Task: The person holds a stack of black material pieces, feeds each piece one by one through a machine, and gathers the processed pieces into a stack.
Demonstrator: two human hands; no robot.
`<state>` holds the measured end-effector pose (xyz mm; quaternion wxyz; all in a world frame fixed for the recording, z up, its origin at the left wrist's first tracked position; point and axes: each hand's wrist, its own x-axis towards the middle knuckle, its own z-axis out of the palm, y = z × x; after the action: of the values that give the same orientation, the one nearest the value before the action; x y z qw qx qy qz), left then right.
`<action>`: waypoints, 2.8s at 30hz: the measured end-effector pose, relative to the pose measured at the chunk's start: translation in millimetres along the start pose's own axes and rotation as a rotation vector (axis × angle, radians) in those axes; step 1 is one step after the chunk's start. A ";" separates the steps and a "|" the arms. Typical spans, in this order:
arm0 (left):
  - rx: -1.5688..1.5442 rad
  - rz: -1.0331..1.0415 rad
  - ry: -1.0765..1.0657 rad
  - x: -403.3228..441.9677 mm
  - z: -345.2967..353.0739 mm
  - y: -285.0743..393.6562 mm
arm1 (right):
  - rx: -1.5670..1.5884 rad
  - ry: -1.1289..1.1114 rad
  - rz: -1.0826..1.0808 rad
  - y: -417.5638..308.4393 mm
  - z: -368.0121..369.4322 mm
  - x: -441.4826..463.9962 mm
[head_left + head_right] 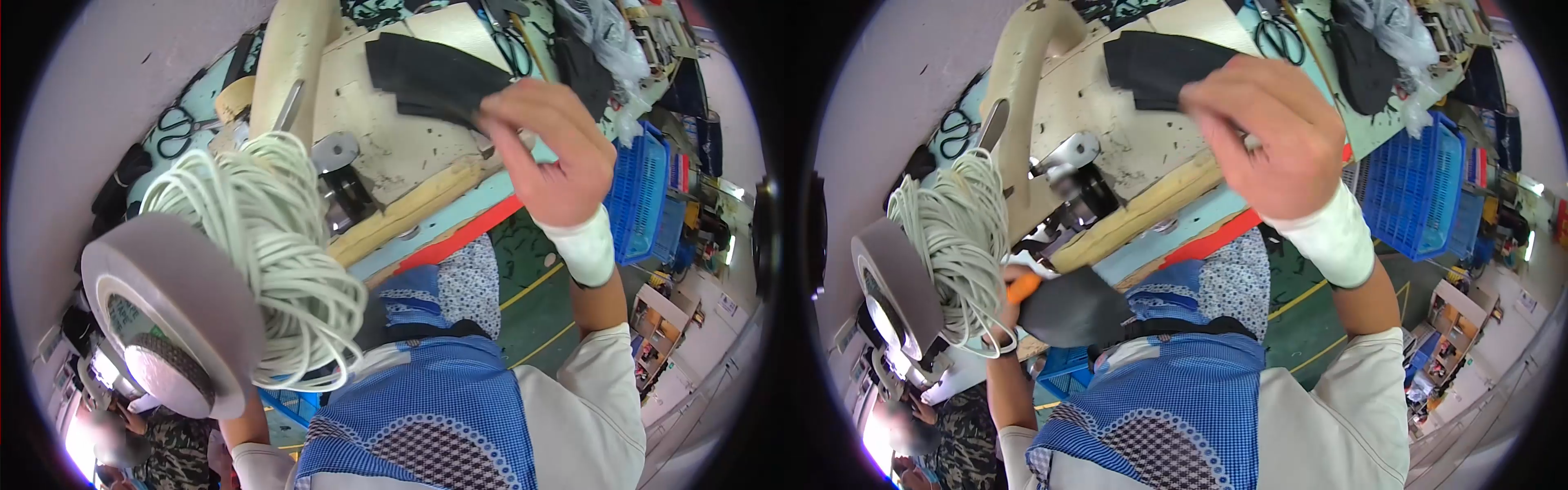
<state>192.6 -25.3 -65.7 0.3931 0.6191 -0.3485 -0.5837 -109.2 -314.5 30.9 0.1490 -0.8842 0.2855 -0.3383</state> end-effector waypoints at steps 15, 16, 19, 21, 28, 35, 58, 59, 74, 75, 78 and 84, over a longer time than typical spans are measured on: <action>-0.497 -0.092 0.051 -70.8 118.8 25.8 | -0.519 -0.515 -0.160 54.8 48.8 7.8; -0.614 -0.118 0.047 -67.4 118.9 25.9 | -0.524 -0.507 -0.162 53.8 49.5 12.3; -0.794 -0.159 0.058 -59.9 113.7 14.6 | -0.364 -0.628 -0.048 55.5 44.2 25.0; -0.785 -0.138 0.113 -51.6 110.5 12.3 | -0.288 -0.470 -0.218 52.5 31.8 44.0; -0.326 -0.163 0.064 -24.0 66.3 37.7 | 0.797 0.179 -0.843 -67.4 46.6 109.7; -0.185 -0.154 0.098 -20.5 49.7 33.0 | 0.163 -0.543 -0.664 -117.5 0.7 130.4; -0.033 0.169 0.007 33.4 -8.7 6.5 | 0.307 -0.539 -0.006 -36.6 88.3 -26.0; -0.105 0.218 0.027 33.9 -13.5 -25.0 | 0.289 -0.548 -0.047 -40.2 90.2 -25.3; 0.080 0.129 0.077 30.9 -13.5 1.1 | 0.156 -0.510 -0.023 -25.2 67.2 -32.2; 0.084 0.117 0.083 28.1 -14.5 4.0 | 0.177 -0.668 -0.010 -20.3 62.7 -31.2; 0.103 0.088 0.095 21.3 -23.1 17.5 | 0.472 -0.843 0.267 -6.0 24.1 -33.4; 0.119 0.101 0.087 21.9 -25.6 19.9 | 0.683 -0.737 0.130 -13.4 30.8 -35.8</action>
<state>220.3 -51.7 -57.5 0.3992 0.6479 -0.3959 -0.5140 -104.5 -280.0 -3.7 0.5411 -0.8262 0.1414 -0.0680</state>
